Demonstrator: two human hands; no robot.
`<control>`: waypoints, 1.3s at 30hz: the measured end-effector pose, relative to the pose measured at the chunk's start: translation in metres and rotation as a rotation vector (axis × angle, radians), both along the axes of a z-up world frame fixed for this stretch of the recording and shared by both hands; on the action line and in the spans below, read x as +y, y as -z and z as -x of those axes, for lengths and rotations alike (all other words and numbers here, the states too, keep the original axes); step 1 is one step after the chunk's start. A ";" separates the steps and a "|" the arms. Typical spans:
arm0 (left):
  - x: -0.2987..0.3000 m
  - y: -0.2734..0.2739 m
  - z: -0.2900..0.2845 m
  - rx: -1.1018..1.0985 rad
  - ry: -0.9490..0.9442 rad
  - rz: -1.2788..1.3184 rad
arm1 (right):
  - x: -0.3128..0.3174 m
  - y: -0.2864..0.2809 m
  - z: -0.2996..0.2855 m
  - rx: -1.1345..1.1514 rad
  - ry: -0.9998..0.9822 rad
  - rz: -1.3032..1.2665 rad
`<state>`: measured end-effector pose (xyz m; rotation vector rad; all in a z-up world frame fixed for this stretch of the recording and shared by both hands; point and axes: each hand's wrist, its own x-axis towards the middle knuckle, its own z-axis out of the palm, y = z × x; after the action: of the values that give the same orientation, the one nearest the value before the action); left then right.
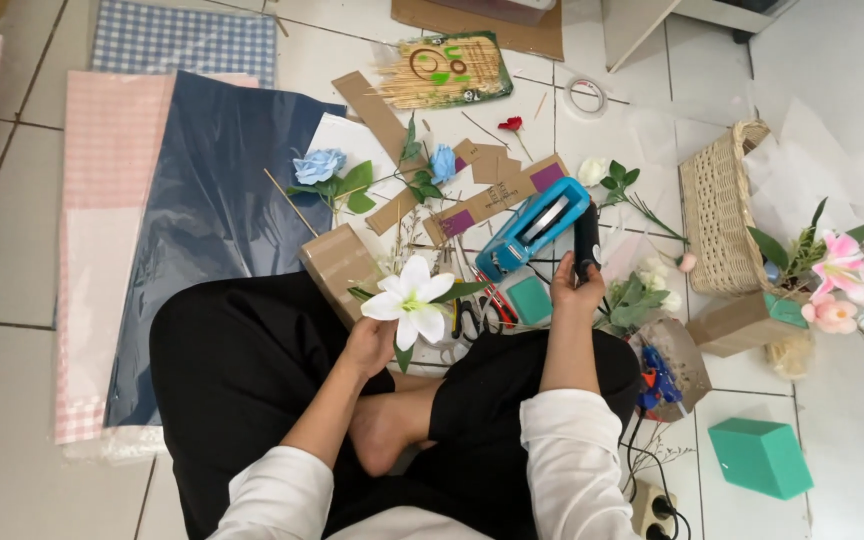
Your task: The person uses a heat gun to warm a white artificial flower, then inserts it into a green floral foam block. They add two blue artificial roses to the foam, adjusting the arrangement to form a small bouquet.
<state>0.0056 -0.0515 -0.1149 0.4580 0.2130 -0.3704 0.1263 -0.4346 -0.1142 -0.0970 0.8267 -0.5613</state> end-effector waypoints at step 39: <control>0.034 0.067 -0.030 -0.074 -0.503 -0.615 | 0.258 -0.074 0.131 -0.104 -1.534 1.624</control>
<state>0.0359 -0.0173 -0.1823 0.9947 0.3620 0.2202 -0.0050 -0.1764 -0.0401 -1.9675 -0.1614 0.3872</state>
